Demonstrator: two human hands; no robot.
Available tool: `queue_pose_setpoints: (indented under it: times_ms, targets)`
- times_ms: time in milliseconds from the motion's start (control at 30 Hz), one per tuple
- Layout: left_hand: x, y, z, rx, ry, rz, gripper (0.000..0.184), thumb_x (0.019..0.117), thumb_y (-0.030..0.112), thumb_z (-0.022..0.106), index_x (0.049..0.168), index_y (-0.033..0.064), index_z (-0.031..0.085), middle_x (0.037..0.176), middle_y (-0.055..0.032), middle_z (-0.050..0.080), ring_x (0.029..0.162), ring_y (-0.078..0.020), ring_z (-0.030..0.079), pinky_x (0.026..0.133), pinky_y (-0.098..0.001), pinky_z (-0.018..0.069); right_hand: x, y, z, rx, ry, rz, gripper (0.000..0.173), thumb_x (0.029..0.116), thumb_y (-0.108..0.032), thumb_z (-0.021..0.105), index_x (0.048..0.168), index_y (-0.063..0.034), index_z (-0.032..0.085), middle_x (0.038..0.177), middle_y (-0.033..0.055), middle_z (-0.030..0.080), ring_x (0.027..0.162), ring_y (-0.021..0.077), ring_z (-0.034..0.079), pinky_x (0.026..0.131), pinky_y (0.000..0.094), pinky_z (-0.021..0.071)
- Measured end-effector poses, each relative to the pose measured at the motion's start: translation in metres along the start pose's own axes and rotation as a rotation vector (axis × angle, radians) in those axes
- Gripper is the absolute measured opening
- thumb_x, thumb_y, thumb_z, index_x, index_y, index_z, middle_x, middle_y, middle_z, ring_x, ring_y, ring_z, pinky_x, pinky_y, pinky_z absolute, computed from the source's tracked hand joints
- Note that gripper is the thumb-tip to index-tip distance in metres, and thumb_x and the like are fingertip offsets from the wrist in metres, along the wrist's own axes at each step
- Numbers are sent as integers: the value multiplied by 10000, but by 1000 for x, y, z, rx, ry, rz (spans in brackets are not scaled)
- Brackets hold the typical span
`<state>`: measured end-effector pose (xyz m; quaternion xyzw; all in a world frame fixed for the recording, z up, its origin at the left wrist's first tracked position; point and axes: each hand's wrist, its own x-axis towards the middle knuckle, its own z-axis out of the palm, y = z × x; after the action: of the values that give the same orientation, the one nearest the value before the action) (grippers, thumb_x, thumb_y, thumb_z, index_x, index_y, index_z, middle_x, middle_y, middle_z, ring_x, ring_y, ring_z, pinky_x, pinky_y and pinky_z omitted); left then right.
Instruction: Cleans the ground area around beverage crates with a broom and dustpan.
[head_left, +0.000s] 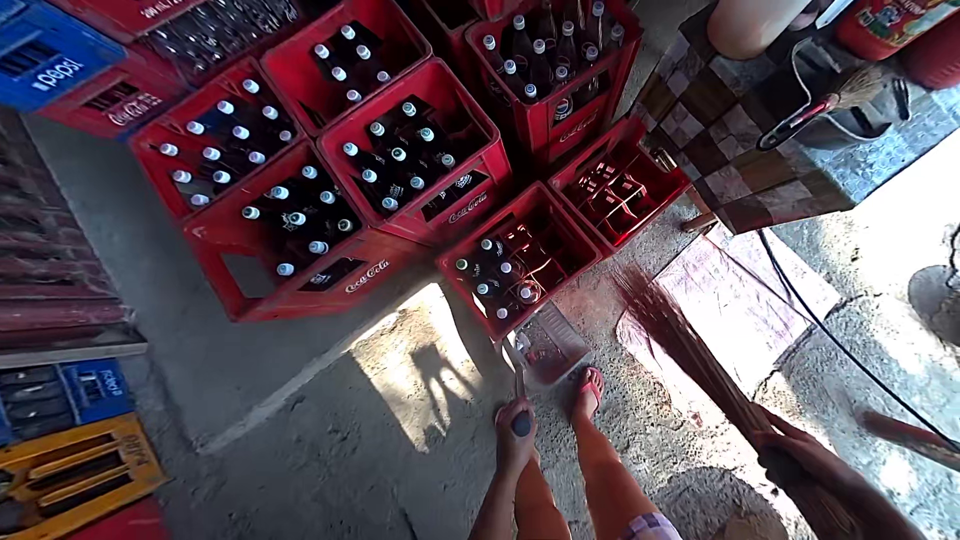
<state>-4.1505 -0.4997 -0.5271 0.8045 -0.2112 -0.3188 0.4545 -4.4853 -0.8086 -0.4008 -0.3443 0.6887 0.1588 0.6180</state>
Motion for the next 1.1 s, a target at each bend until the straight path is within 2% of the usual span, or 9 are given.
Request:
queue_pose_setpoints:
  times_ms: [167,267,400,500,600,767,867,1000,1100]
  targets:
    - [-3,-5,1,-17,5,0,136,692,-47,645,824,-40,682,887,-93,705,955,-121,675,951,-285,517,109,-92,3,-165,178,-140,643,1061,-191,543,1629,-198,241,1207,269,615,905,330,646,812,527,535]
    - [-2,-5,3,-6,15,-2,127,704,-45,647,825,-36,688,896,-98,711,969,-139,679,942,-295,521,160,-109,47,-289,53,-128,550,1080,-177,489,1593,-151,295,1116,218,608,838,265,621,770,460,532]
    - [-5,-4,-5,-8,-6,-25,110,715,-58,654,820,-41,684,916,-116,714,996,-167,679,969,-319,519,87,-54,38,-462,-190,-30,665,1037,-222,586,1624,-225,273,1103,216,658,797,276,662,720,467,563]
    - [-11,-2,-14,-13,-12,-18,105,723,-51,665,825,-43,689,901,-120,716,981,-176,684,955,-337,523,9,-24,-1,-315,-143,-10,798,954,-192,641,1634,-234,226,978,160,657,669,222,634,609,410,555]
    - [-19,0,-22,-41,-14,-11,88,726,-52,658,810,-37,680,890,-107,711,972,-158,679,946,-318,523,16,-21,-4,-246,-39,-50,767,975,-200,616,1632,-255,223,957,152,640,661,214,627,604,412,554]
    - [-30,-21,-24,-18,-17,-6,88,756,-43,668,840,-53,693,949,-148,719,993,-185,688,939,-331,541,92,-3,155,-229,-66,-43,623,1039,-139,574,1595,-142,294,1149,239,626,875,286,641,787,476,542]
    - [-32,-32,-36,-15,-34,43,93,749,-48,672,838,-67,691,957,-173,720,1008,-216,694,950,-349,542,76,42,218,-346,-230,31,718,1017,-144,614,1627,-164,236,1206,255,630,919,313,662,823,502,549]
    - [-42,-52,-86,-73,-103,48,84,766,-43,670,844,-66,691,944,-154,715,989,-191,683,939,-335,538,-31,77,178,-184,-190,31,760,958,-121,611,1620,-208,248,1033,168,650,721,222,639,642,421,560]
    - [-51,-69,-137,-98,-163,74,82,740,-76,668,820,-82,678,963,-177,720,1034,-220,684,971,-355,528,-67,84,144,-180,-82,-2,796,951,-174,612,1630,-244,203,966,123,655,677,192,646,618,407,569]
